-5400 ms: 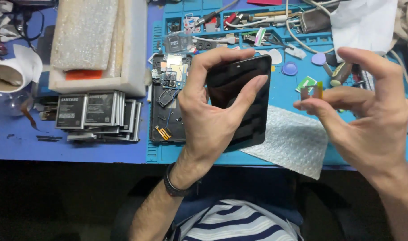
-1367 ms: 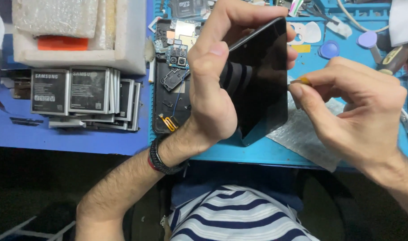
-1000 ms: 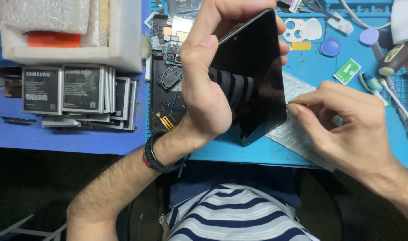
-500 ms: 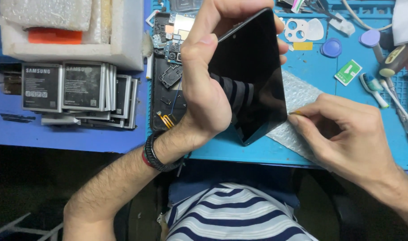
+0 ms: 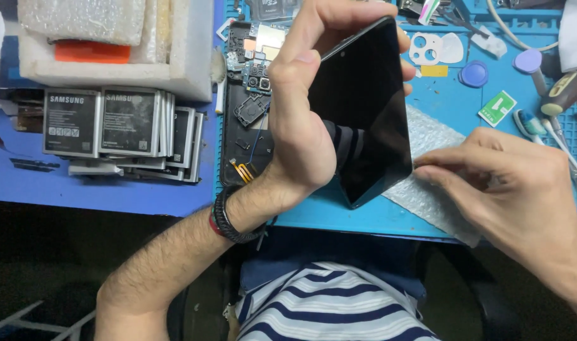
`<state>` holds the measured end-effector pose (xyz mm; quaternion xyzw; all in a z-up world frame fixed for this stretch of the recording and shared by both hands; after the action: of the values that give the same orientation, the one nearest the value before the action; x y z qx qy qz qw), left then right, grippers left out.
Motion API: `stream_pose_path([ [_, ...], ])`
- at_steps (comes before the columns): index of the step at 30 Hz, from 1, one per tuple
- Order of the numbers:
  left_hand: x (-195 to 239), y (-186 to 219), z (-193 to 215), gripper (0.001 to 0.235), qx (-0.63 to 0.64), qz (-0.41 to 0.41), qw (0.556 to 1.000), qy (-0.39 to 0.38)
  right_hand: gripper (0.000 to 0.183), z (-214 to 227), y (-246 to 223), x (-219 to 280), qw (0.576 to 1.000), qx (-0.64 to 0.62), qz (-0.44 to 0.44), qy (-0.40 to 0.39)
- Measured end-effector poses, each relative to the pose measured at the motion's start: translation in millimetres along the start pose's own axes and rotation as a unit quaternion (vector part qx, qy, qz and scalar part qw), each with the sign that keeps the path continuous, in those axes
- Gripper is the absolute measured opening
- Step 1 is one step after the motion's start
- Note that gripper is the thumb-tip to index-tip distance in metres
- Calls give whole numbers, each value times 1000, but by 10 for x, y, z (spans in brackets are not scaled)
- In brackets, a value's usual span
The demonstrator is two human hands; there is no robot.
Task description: The person uses a small orange tool to scrape and clean the edges and corners of a black smartphone held in the left hand. The person rotates the phone to access different sides while working over a blue workbench with scattered electronics parts and tools.
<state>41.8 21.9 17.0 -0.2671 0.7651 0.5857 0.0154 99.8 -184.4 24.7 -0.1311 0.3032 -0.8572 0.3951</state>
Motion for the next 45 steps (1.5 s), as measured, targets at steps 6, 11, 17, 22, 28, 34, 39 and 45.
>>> stream_pose_path([
  [6,-8,-17,-3,48,11,12,1000,10,6,-118,8,16,997,-43,39,55],
  [11,-6,-18,-7,49,12,13,1000,12,7,-144,-5,8,992,-74,44,90],
  [17,-3,14,-7,50,3,11,1000,4,11,-147,-33,-30,987,-92,52,123],
  [22,2,39,-25,50,11,9,1000,6,10,-108,-105,-110,986,-84,74,126],
  [28,12,40,-34,50,25,1,1000,5,16,-47,-214,-221,978,-100,78,164],
  [34,6,86,-17,49,-79,-44,996,8,12,101,-388,-447,967,-140,123,173],
  [39,0,-14,24,52,-115,-58,992,-1,16,212,-470,-592,977,-97,139,129],
  [45,-2,-5,22,55,-107,-46,993,-4,11,225,-492,-523,988,-59,89,113],
])
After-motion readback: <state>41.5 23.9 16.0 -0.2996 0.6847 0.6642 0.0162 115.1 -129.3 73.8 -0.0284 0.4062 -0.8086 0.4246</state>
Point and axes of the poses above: each hand's wrist, its own x-axis away from the middle knuckle, its own z-axis out of the back of the hand, y = z × x, the point moved 5 cm from there along -x, towards the middle knuckle, and after that the axes turned 12 degrees about -x, right-handed, at the moved point
